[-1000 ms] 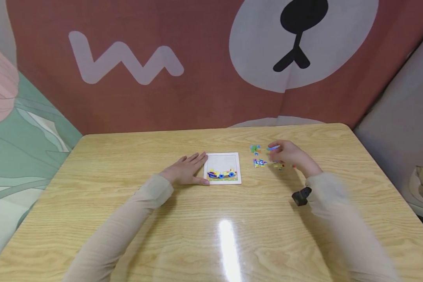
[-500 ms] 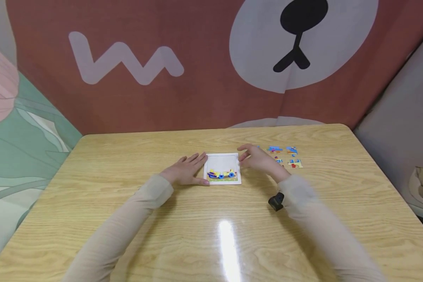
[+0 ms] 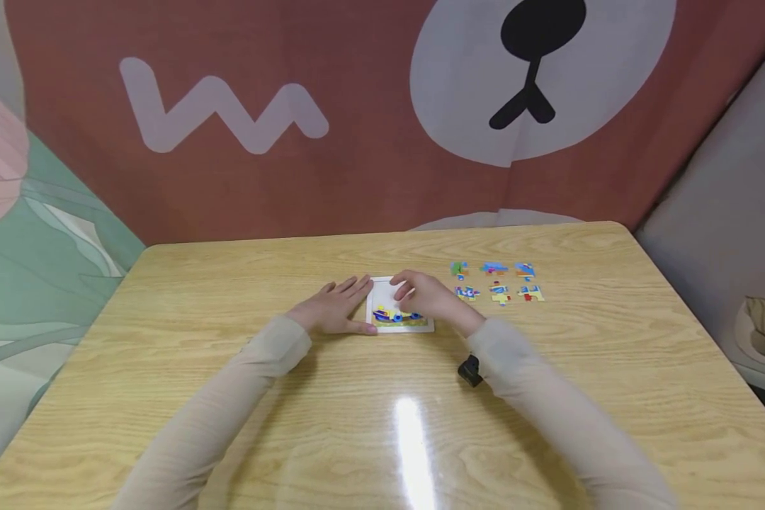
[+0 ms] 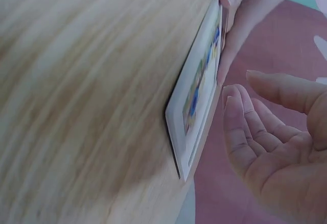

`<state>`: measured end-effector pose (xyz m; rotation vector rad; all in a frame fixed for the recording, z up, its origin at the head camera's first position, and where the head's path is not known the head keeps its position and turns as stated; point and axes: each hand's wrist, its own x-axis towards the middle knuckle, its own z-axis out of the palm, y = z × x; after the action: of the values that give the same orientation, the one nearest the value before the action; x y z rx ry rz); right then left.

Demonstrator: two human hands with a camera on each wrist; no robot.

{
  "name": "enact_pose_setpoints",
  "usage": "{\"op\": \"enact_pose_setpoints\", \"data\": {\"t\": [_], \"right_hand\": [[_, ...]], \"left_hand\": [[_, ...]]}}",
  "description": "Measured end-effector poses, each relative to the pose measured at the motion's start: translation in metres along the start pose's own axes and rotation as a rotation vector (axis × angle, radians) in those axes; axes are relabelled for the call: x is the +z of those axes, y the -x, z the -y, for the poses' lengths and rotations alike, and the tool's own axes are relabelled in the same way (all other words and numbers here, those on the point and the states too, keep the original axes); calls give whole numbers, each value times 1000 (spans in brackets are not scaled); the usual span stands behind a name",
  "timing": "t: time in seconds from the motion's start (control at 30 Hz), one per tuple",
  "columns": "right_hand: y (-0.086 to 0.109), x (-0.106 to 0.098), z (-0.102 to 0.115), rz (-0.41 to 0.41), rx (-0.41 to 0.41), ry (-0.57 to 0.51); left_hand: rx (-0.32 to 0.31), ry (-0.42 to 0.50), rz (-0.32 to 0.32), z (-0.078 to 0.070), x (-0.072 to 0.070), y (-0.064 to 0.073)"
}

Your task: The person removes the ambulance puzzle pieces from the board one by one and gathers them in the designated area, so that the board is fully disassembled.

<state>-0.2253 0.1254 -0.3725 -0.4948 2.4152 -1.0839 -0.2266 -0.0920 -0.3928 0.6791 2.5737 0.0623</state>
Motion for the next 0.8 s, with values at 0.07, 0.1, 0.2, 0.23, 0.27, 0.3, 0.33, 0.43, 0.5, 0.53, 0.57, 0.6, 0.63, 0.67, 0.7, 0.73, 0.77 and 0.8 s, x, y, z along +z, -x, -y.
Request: {"op": "enact_pose_setpoints", "data": {"t": [0.07, 0.1, 0.2, 0.23, 0.27, 0.3, 0.33, 0.43, 0.5, 0.53, 0.57, 0.6, 0.63, 0.67, 0.7, 0.73, 0.77, 0.8], "right_hand": [[-1, 3, 1, 5, -7, 2], [-2, 5, 2, 10, -16, 0], [-3, 10, 2, 29, -47, -8], [-4, 11, 1, 34, -61, -2], [-5, 13, 1, 38, -77, 4], [-5, 14, 1, 40, -85, 9], [-6, 15, 0, 41, -90, 18], [-9, 16, 1, 37, -113, 73], [-10, 18, 2, 32, -112, 100], [-10, 18, 3, 31, -115, 117], [-10, 19, 3, 30, -120, 134], [-11, 19, 4, 30, -120, 148], [-11, 20, 5, 30, -120, 159], [-11, 21, 5, 30, -122, 169], [-11, 21, 6, 31, -124, 180], [-11, 22, 7, 32, -123, 189], [-11, 22, 8, 33, -119, 195], [-11, 22, 8, 34, -115, 198]], "left_hand": [[1, 0, -3, 0, 0, 1], [3, -1, -5, 0, 0, 1], [13, -2, -14, 0, -1, 2], [15, -1, -14, 0, -1, 2], [17, 1, -13, 0, -1, 2], [18, 2, -12, 0, -1, 2], [20, 4, -11, 0, -1, 3], [20, 11, -7, 0, -2, 3], [22, 15, -5, 0, -2, 3], [22, 18, -5, 0, -2, 3], [22, 19, -5, 0, -2, 3], [22, 20, -5, 0, -2, 3], [22, 17, -5, 0, -2, 3], [21, 15, -6, 0, -1, 3], [20, 13, -7, 0, -1, 3], [20, 11, -9, 0, -1, 3], [20, 9, -11, 0, -1, 3], [21, 7, -12, 0, 0, 2]]}}
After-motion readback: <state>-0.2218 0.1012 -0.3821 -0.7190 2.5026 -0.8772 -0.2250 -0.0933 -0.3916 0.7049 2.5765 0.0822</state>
